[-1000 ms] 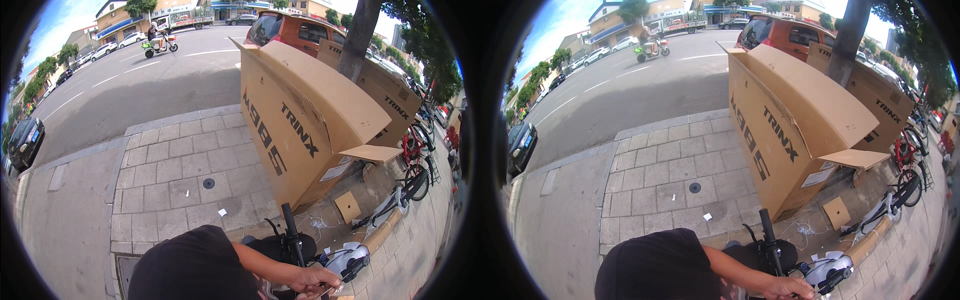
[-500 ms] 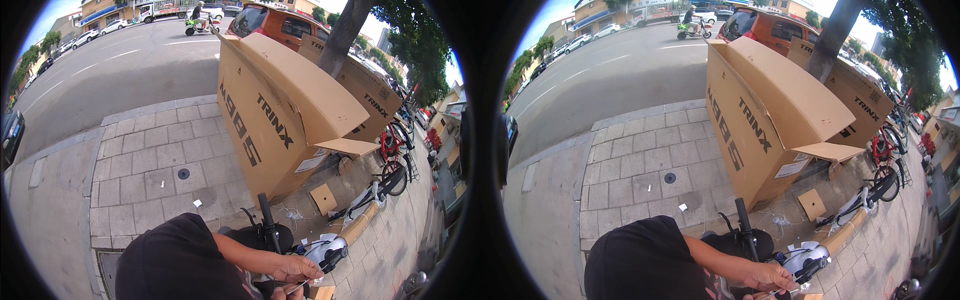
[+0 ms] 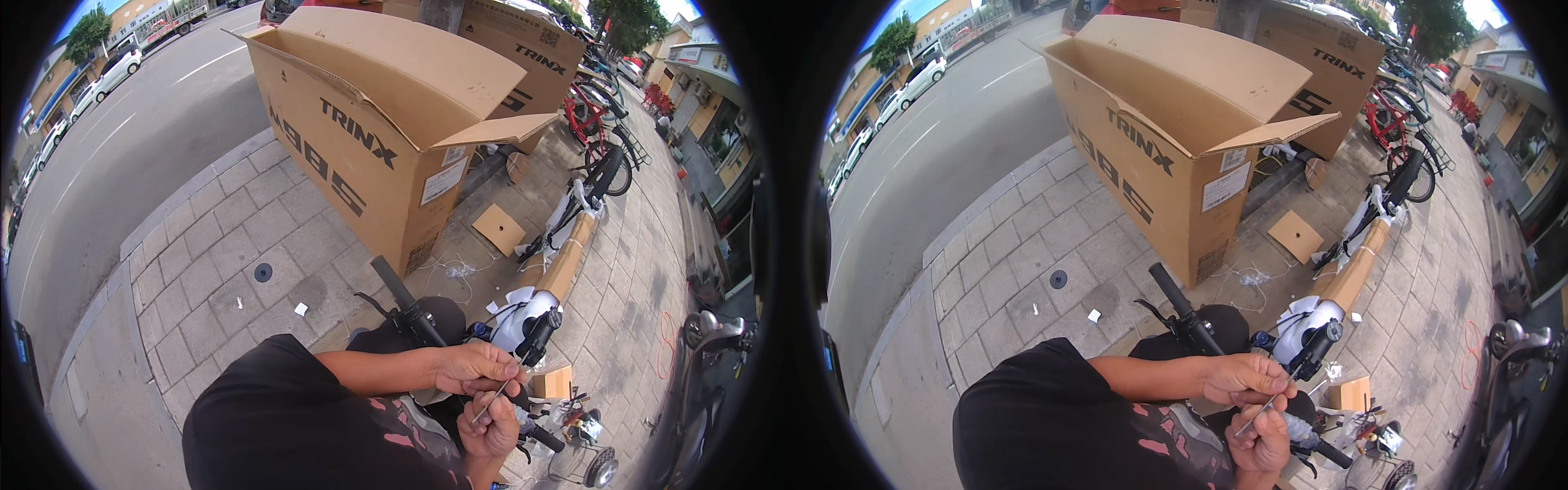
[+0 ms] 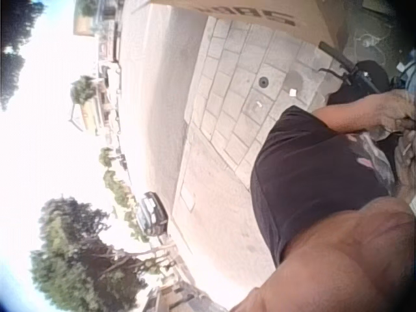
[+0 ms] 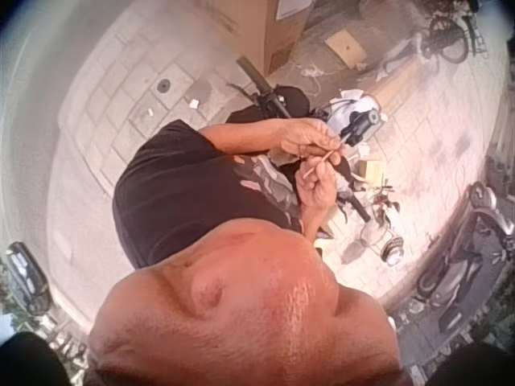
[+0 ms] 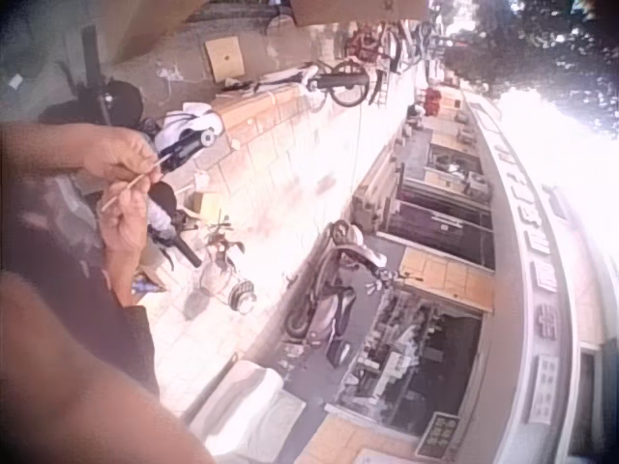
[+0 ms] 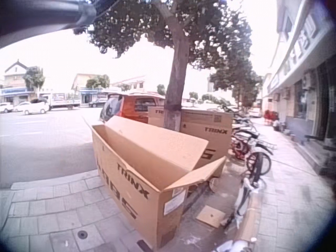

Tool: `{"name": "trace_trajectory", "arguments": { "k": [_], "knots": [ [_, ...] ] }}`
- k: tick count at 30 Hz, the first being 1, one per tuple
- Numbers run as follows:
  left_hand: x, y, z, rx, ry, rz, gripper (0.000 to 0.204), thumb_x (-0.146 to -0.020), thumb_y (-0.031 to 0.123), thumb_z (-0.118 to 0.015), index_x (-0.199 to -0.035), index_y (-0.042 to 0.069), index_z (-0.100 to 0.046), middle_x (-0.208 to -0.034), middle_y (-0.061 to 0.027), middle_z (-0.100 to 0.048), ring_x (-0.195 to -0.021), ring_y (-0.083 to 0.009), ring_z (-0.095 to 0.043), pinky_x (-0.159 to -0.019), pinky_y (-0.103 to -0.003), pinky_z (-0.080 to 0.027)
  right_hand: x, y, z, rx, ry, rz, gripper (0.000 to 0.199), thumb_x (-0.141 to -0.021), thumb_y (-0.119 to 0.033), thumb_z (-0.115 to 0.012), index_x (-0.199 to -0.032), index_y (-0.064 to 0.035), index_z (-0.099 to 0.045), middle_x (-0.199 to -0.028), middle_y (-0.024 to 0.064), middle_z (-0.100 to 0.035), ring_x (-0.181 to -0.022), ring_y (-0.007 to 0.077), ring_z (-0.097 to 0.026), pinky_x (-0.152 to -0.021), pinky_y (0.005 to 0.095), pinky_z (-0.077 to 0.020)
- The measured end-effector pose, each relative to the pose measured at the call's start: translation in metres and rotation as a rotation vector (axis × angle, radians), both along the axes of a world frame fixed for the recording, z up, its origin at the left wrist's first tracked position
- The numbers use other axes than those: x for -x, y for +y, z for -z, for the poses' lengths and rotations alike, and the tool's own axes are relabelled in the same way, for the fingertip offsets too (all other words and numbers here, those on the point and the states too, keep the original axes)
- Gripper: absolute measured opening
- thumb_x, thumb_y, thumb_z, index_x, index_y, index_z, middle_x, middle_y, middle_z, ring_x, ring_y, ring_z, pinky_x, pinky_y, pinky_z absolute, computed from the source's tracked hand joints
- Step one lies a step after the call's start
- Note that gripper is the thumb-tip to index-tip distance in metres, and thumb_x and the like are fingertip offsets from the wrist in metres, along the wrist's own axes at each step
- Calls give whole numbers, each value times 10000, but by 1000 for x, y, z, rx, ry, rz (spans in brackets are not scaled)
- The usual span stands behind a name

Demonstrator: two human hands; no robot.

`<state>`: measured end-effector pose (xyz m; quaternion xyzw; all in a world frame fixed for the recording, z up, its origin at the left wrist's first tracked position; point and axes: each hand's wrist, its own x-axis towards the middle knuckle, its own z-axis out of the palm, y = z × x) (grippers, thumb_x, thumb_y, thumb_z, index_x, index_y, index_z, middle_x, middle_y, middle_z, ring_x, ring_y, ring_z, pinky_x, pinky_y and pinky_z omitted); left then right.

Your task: The person unpacks a bicycle handlebar from a cardboard box, removes protective wrapping, and uses an Allen key to tighten bolts on the handlebar stem. The person works on the sidewalk next to a street with passing vehicles.

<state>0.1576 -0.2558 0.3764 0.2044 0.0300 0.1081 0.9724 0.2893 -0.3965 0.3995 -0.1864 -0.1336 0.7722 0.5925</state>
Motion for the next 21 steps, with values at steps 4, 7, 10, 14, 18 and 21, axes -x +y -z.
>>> {"name": "trace_trajectory", "arguments": {
  "k": [4, 7, 10, 14, 18, 21],
  "knots": [
    [-1, 6, -9, -102, 33, -30, 332, -1089, 301, -677, -1197, -13, -697, -983, -83, -788, -484, -14, -366, -480, -191, -303, 12, 3, -12, 22, -39, 88, 234, -978, -179, -778, -912, -23, -617, -751, -1, -506, -575, 100, -451, -498, 259, -353],
    [0, 2, -19, -79, 225, -121, 187, -1037, 227, -752, -1052, 51, -690, -911, -64, -739, -795, -143, -723, -654, -254, -567, 18, 6, -20, 123, -61, 116, 231, -959, -156, -810, -1007, -54, -608, -752, -24, -517, -575, 83, -455, -513, 241, -373],
    [-1, 1, -9, 9, 170, -92, 176, -1041, 198, -739, -1092, 36, -694, -929, -91, -759, -813, -169, -743, -727, -291, -615, 14, -5, -16, 85, -171, 105, 267, -1044, -266, -721, -1003, -14, -641, -743, 0, -531, -593, 71, -448, -534, 233, -355],
    [-1, 1, -12, 19, 106, -63, 241, -1065, 256, -714, -1116, 20, -720, -960, -101, -777, -537, -19, -486, -458, -179, -338, 11, -8, -27, 125, -134, 89, 450, -1101, -379, -614, -1068, 68, -649, -745, 10, -529, -586, 72, -446, -541, 240, -368],
    [-1, 1, -26, 47, 106, -70, 239, -1091, 248, -672, -1105, 17, -727, -959, -89, -778, -503, -15, -433, -441, -187, -309, 7, -7, -14, 74, -96, 78, 367, -1091, -309, -645, -1041, 55, -644, -739, 9, -531, -569, 68, -445, -532, 222, -353],
    [2, 3, -24, -12, 160, -108, 252, -1100, 257, -655, -1108, 15, -729, -960, -82, -778, -502, -16, -434, -443, -190, -305, 13, -3, -22, 140, -117, 122, 315, -1083, -274, -663, -1016, 33, -643, -729, 3, -527, -558, 68, -447, -523, 209, -338]
  ]
}}
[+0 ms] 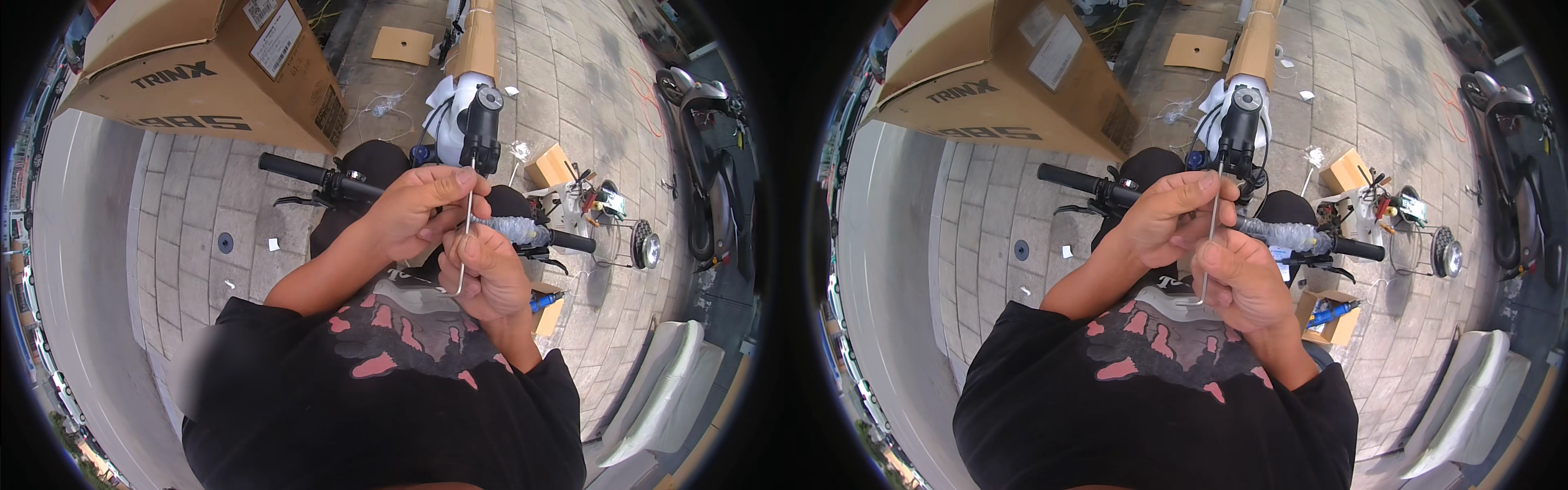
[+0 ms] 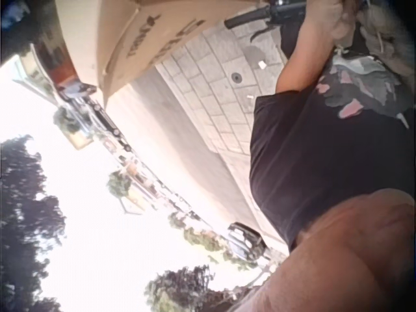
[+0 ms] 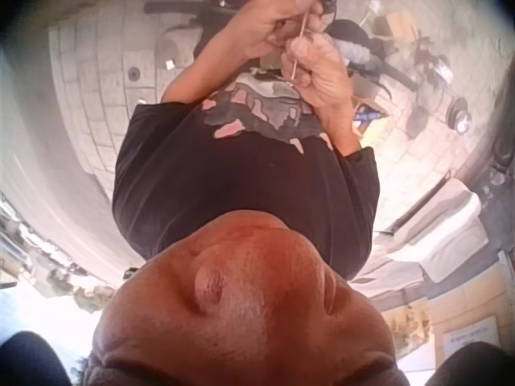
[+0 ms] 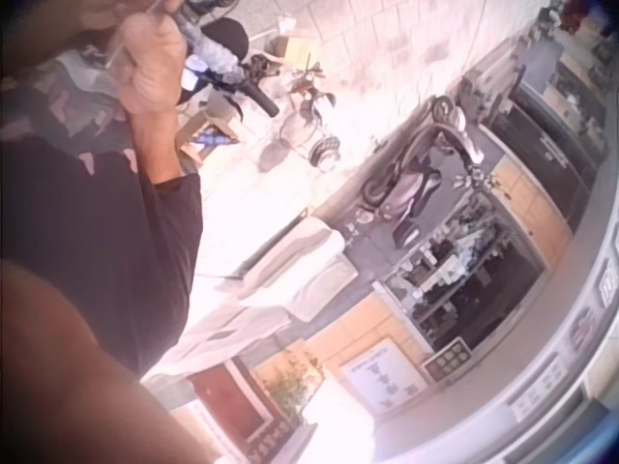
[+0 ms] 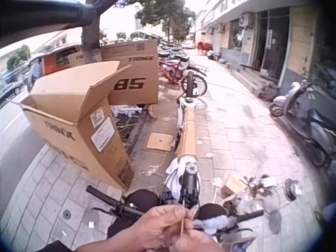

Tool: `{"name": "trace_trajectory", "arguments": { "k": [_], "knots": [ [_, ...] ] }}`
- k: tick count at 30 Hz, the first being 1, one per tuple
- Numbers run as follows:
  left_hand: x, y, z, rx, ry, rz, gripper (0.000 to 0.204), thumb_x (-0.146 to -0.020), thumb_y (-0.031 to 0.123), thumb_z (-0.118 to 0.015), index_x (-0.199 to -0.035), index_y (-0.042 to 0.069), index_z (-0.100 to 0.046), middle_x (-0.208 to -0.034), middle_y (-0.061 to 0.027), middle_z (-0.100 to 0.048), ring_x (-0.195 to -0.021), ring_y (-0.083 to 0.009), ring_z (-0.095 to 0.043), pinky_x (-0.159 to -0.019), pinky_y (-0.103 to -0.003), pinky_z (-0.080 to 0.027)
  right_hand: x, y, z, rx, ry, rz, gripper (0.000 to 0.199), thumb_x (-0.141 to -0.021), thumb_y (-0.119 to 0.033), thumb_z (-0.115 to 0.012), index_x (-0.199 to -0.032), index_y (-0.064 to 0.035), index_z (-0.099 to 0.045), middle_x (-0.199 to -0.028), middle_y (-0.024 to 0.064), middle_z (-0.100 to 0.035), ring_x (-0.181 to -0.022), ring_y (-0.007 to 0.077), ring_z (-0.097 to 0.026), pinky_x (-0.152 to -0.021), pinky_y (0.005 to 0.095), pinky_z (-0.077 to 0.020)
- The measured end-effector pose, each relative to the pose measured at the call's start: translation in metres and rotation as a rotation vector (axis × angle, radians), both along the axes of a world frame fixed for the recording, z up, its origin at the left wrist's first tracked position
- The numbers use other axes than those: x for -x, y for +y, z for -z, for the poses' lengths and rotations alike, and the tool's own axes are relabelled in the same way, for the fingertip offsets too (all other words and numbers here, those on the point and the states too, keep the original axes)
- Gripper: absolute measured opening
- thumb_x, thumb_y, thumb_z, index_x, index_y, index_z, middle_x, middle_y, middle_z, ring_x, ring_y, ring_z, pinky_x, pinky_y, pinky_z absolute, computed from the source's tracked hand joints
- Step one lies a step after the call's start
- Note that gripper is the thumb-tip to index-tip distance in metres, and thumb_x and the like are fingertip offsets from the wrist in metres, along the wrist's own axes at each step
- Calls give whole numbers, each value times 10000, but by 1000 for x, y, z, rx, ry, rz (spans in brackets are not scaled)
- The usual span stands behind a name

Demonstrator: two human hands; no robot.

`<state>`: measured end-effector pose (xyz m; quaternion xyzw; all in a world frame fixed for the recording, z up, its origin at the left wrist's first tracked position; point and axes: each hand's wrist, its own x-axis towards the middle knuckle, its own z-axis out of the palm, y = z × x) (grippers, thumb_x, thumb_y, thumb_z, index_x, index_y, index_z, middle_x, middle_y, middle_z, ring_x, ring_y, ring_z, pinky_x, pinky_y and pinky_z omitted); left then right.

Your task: The person unpacks a bicycle handlebar from a cardboard box, removes protective wrapping, and uses an Allen key to tighten bolts on the handlebar stem. The person works on the sidewalk next to a street with passing vehicles.

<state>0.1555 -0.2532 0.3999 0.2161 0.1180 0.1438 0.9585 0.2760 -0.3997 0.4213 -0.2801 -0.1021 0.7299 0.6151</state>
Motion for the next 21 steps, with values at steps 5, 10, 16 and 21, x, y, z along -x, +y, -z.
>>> {"name": "trace_trajectory", "arguments": {
  "k": [5, 10, 16, 21],
  "knots": [
    [2, -1, 2, -96, 77, -43, 253, -1114, 262, -627, -1129, 26, -717, -943, -62, -768, -495, -23, -432, -451, -190, -312, 1, -2, 6, -16, -50, -2, 355, -1105, -297, -624, -1134, 53, -671, -772, -3, -542, -568, 73, -464, -529, 218, -354],
    [5, 2, 9, 22, -50, 7, 270, -1120, 271, -618, -1151, 20, -713, -954, -58, -765, -502, -25, -433, -466, -197, -332, -2, -1, -6, 15, -25, -76, 418, -1107, -292, -605, -1254, 95, -664, -784, 12, -566, -594, 81, -477, -533, 232, -378],
    [8, 5, -2, -99, 44, -13, 284, -1123, 282, -614, -1136, 14, -707, -947, -75, -765, -518, -30, -454, -475, -199, -358, -5, 0, 7, -16, -145, -95, 330, -1089, -249, -656, -1201, 59, -700, -707, -22, -545, -545, 59, -448, -510, 216, -348],
    [5, -2, -1, -158, 125, -72, 269, -1116, 273, -627, -1126, 18, -710, -936, -86, -768, -524, -33, -469, -482, -201, -380, -1, 3, 8, 26, -82, -53, 279, -1052, -210, -710, -1123, 58, -677, -773, 16, -590, -545, 74, -460, -509, 235, -365]
  ]
}}
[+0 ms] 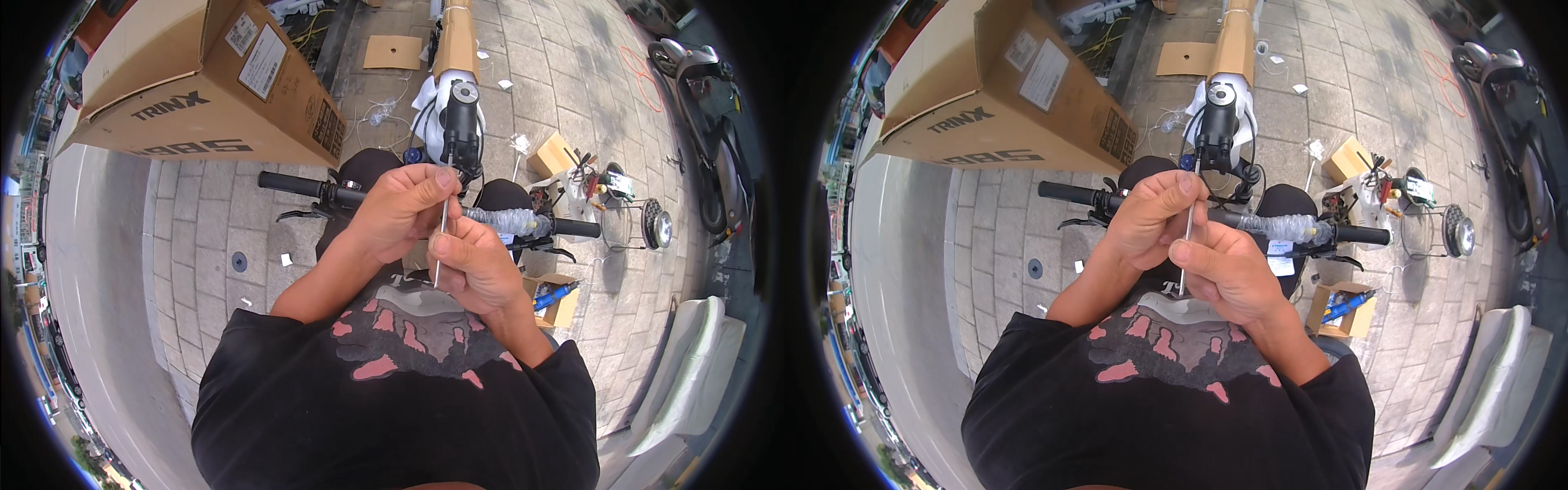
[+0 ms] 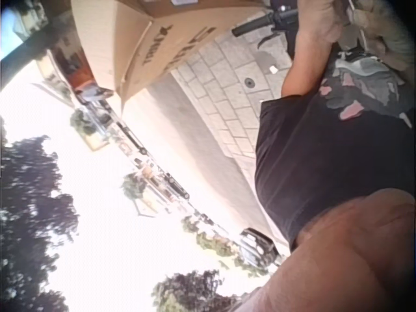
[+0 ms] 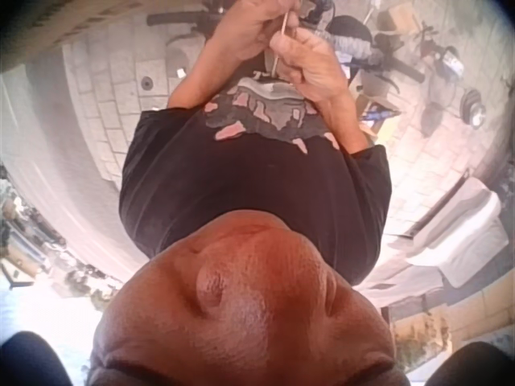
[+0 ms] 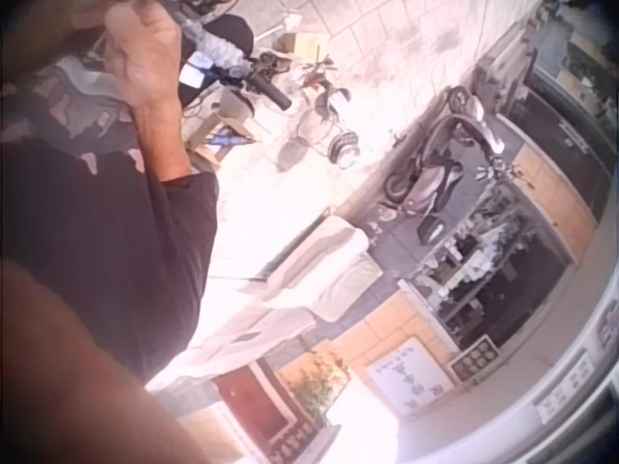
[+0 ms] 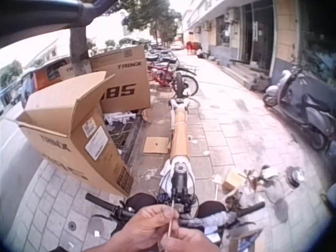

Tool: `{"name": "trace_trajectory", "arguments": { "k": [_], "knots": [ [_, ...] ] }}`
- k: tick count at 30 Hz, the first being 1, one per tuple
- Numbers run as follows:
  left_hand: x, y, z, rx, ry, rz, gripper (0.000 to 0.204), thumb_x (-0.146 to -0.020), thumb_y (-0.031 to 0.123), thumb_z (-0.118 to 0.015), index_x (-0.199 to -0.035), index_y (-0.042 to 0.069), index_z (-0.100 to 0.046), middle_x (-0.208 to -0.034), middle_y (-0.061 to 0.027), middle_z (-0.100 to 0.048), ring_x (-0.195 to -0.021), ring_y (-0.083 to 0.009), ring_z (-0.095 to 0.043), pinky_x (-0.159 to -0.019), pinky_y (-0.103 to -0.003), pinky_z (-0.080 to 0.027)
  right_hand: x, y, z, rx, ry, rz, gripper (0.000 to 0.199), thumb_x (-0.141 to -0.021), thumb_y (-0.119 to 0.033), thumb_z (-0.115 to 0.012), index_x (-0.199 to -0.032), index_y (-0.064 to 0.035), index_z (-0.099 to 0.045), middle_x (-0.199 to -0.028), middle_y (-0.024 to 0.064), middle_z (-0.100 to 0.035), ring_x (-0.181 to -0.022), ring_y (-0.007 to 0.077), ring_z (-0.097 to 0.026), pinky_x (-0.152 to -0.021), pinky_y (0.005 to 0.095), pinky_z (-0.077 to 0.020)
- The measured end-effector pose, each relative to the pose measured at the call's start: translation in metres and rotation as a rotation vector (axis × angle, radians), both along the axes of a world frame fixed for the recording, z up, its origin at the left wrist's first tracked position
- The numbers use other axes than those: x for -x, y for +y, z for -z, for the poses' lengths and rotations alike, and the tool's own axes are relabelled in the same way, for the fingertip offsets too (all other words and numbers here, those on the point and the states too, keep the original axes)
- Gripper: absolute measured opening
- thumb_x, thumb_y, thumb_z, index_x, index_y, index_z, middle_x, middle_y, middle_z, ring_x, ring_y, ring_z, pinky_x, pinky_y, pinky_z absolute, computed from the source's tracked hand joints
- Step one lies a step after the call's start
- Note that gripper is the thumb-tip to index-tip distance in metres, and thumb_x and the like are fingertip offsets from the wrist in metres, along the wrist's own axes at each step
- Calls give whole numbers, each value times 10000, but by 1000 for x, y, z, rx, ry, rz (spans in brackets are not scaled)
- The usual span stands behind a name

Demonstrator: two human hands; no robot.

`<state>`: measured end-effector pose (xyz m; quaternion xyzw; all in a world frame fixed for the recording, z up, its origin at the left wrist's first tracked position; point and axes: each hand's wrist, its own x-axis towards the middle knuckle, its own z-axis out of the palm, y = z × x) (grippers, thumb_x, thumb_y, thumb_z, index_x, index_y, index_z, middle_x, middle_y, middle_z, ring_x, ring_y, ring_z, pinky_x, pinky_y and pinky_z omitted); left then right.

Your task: The person unpacks a bicycle handlebar from a cardboard box, removes protective wrapping, and uses an Allen key to tighten bolts on the handlebar stem. The person works on the sidewalk next to a street with passing vehicles.

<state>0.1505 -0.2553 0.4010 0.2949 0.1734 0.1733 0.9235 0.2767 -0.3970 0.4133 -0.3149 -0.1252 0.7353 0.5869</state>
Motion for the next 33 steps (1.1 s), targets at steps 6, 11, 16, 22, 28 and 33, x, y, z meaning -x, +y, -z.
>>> {"name": "trace_trajectory", "arguments": {
  "k": [6, 11, 16, 22, 28, 33],
  "knots": [
    [1, 1, 2, 130, -134, 60, 263, -1117, 266, -626, -1136, 18, -710, -939, -81, -773, -522, -34, -459, -488, -200, -379, -2, -2, -17, 19, 79, -8, 266, -1063, -220, -693, -1106, 42, -699, -737, -2, -581, -531, 72, -471, -490, 237, -360],
    [2, 1, -7, 8, -58, 19, 299, -1130, 279, -590, -1169, 4, -701, -920, -82, -768, -511, -41, -483, -462, -194, -364, 0, -5, -1, -23, -5, 5, 238, -1073, -239, -692, -1099, -3, -717, -702, -25, -569, -507, 60, -460, -481, 225, -352],
    [2, -2, 4, -86, 44, 8, 318, -1140, 280, -564, -1200, -2, -698, -950, -99, -780, -483, -41, -469, -436, -195, -356, 4, -2, -3, 19, -44, 30, 253, -1077, -253, -690, -1053, -6, -740, -708, -26, -568, -509, 58, -452, -478, 228, -345],
    [1, 4, 0, 51, -78, 79, 418, -1165, 355, -489, -1246, 2, -696, -974, -98, -785, -437, -54, -424, -398, -217, -327, 0, -6, -11, -21, -4, -14, 406, -1108, -356, -618, -1037, 27, -734, -700, -16, -560, -553, 68, -465, -488, 246, -360],
    [-13, 3, -20, 291, -34, 37, 509, -1154, 481, -468, -1221, 33, -700, -947, -48, -791, -401, -45, -346, -375, -220, -253, 1, -10, -18, -37, -296, -39, 372, -1108, -315, -603, -1011, 18, -739, -645, -10, -557, -539, 66, -476, -497, 248, -368],
    [-14, -6, -25, 309, -40, -65, 432, -1143, 426, -496, -1168, 46, -701, -917, -36, -769, -392, -49, -345, -373, -233, -270, -7, -24, -32, -71, -437, -113, 363, -1109, -283, -594, -981, 23, -743, -645, -14, -564, -549, 57, -504, -504, 246, -388]
  ]
}}
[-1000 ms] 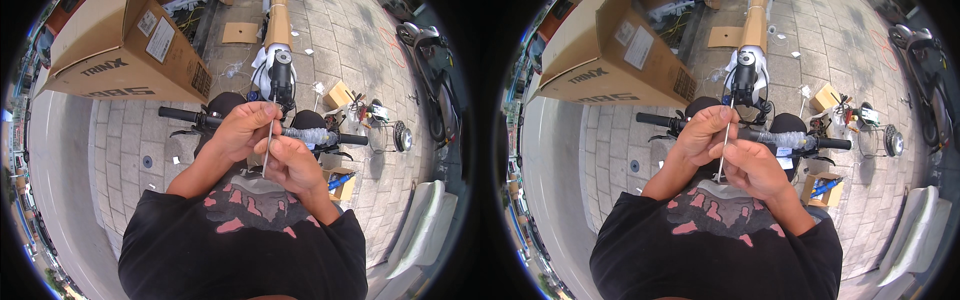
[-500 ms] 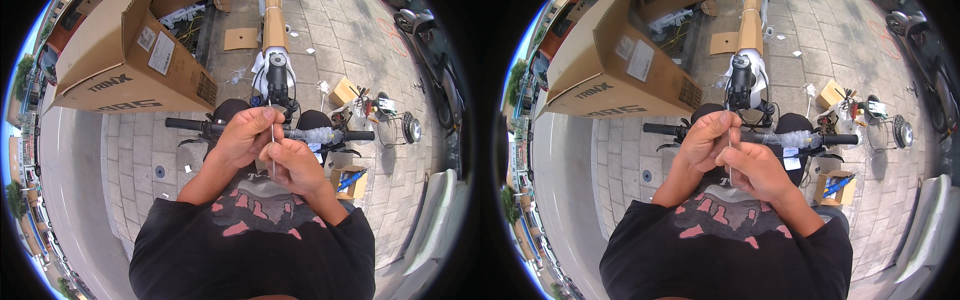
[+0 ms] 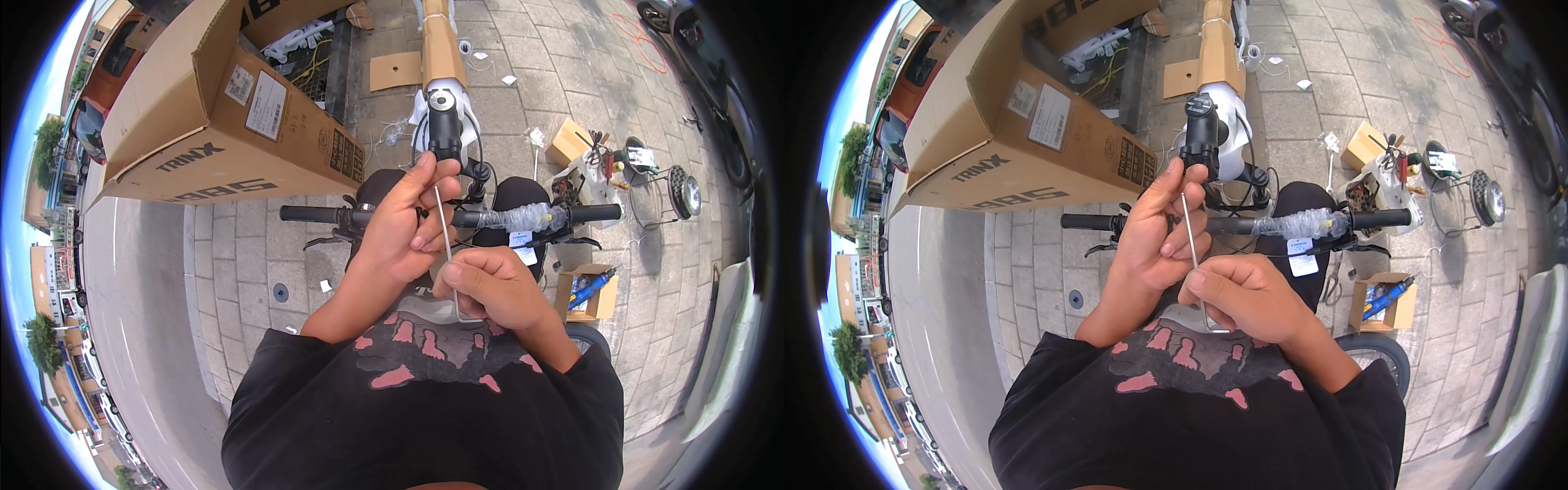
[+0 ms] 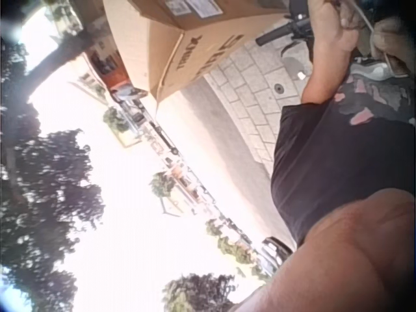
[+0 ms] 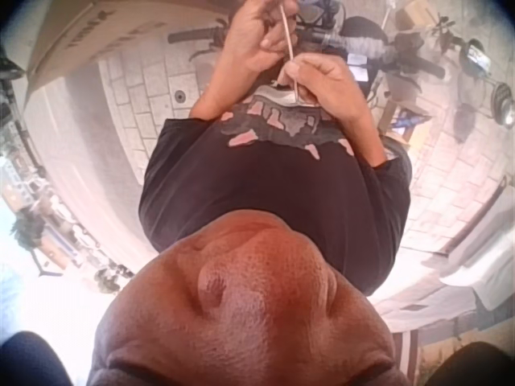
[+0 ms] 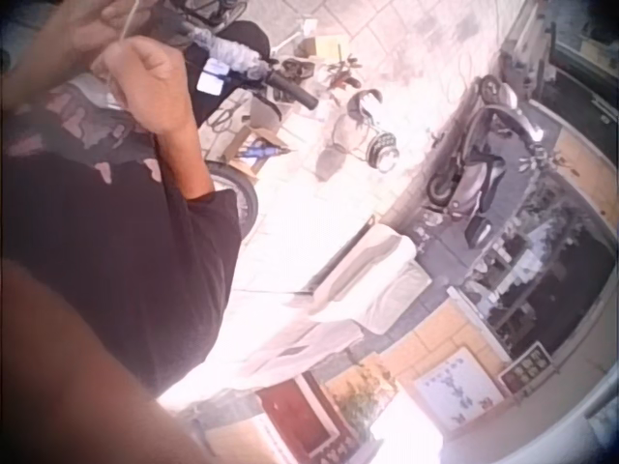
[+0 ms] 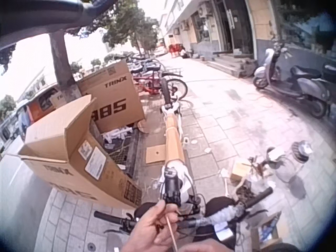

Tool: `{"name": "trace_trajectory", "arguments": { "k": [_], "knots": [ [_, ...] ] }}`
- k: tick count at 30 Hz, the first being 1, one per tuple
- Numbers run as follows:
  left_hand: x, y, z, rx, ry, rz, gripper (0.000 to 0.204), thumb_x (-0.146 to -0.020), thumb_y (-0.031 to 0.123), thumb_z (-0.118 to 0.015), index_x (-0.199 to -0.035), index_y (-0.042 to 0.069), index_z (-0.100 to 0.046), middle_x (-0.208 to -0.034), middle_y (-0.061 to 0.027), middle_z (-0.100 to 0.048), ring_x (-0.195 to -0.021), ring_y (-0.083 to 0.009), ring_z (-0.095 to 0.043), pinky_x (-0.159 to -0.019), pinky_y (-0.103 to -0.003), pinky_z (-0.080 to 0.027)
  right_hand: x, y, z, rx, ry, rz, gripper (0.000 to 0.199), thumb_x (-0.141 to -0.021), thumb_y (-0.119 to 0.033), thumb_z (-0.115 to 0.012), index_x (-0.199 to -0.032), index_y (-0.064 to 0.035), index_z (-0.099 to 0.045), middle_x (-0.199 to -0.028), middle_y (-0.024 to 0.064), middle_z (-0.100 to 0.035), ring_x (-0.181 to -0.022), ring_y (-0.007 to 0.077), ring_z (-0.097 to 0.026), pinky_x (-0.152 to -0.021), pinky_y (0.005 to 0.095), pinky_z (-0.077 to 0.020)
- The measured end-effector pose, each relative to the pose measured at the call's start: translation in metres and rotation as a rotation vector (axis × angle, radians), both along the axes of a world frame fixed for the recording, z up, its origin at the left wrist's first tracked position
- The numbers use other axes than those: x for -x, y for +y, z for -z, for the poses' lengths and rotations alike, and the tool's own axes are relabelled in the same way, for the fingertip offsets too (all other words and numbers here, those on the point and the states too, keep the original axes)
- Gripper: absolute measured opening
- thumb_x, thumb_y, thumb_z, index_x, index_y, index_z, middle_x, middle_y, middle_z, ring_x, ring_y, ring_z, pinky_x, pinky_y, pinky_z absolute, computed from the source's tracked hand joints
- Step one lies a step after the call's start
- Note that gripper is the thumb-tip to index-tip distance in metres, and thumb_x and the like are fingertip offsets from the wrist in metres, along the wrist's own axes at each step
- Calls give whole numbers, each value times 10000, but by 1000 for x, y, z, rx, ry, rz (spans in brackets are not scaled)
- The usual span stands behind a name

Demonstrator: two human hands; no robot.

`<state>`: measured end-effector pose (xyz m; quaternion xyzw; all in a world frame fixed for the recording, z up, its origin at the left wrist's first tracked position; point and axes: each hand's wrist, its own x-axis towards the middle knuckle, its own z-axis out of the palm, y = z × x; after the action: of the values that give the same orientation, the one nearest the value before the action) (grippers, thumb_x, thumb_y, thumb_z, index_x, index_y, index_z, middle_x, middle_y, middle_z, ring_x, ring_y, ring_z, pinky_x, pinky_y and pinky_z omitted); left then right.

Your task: The person unpacks a bicycle handlebar from a cardboard box, removes protective wrapping, and uses an Allen key to tighten bolts on the handlebar stem. The person works on the sidewalk next to a street with passing vehicles.

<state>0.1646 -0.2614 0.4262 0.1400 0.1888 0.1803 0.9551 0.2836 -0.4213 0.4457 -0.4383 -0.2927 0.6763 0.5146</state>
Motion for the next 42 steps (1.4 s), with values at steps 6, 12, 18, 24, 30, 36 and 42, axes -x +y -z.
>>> {"name": "trace_trajectory", "arguments": {
  "k": [6, 12, 18, 24, 30, 36, 42],
  "knots": [
    [13, -11, 25, -391, 89, -137, 274, -1046, 195, -509, -1141, -16, -655, -906, -167, -718, -462, -93, -448, -455, -244, -357, -16, -21, 13, -46, -71, 52, 359, -1103, -272, -604, -966, 22, -758, -664, -19, -576, -556, 43, -511, -512, 226, -393],
    [21, -13, 42, -241, 92, 4, 255, -1006, 152, -516, -1157, -15, -636, -1004, -143, -705, -641, -101, -535, -489, -236, -380, -13, -5, 31, 32, 33, 142, 352, -1101, -298, -611, -975, 3, -745, -665, -17, -568, -565, 49, -470, -517, 229, -370],
    [12, -11, 40, -263, 150, 43, 263, -1080, 246, -658, -1170, 1, -694, -1003, -81, -720, -675, -74, -547, -484, -207, -368, -9, 5, 47, 21, 92, 196, 347, -1100, -307, -608, -979, -9, -739, -664, -25, -554, -549, 47, -449, -505, 230, -341],
    [7, -18, 45, -252, 186, 23, 231, -1055, 223, -726, -1159, 17, -725, -1009, -65, -755, -639, -54, -537, -466, -196, -354, -10, 4, 48, 44, 171, 169, 361, -1107, -314, -599, -942, -8, -699, -685, -25, -540, -552, 43, -445, -497, 215, -343],
    [5, -18, 43, -265, 195, 43, 221, -1044, 232, -746, -1122, 26, -730, -978, -46, -747, -616, -48, -527, -468, -200, -365, -7, 4, 53, 28, 234, 180, 334, -1108, -296, -593, -987, -10, -715, -690, -25, -552, -554, 65, -476, -501, 230, -351],
    [1, -16, 39, -253, 288, 27, 153, -1022, 198, -777, -1018, 51, -735, -895, -39, -740, -590, -39, -525, -526, -214, -428, 5, 7, 70, 20, 391, 174, 340, -1123, -300, -574, -1030, -1, -707, -719, -25, -562, -604, 78, -509, -562, 237, -413],
    [7, -4, 53, -169, 114, 113, 138, -1036, 179, -750, -1050, 43, -736, -923, -63, -757, -563, -44, -484, -470, -208, -347, -3, -15, 66, -104, -33, -167, 362, -1122, -326, -594, -962, -41, -750, -693, -49, -564, -585, 23, -475, -507, 230, -356]
  ]
}}
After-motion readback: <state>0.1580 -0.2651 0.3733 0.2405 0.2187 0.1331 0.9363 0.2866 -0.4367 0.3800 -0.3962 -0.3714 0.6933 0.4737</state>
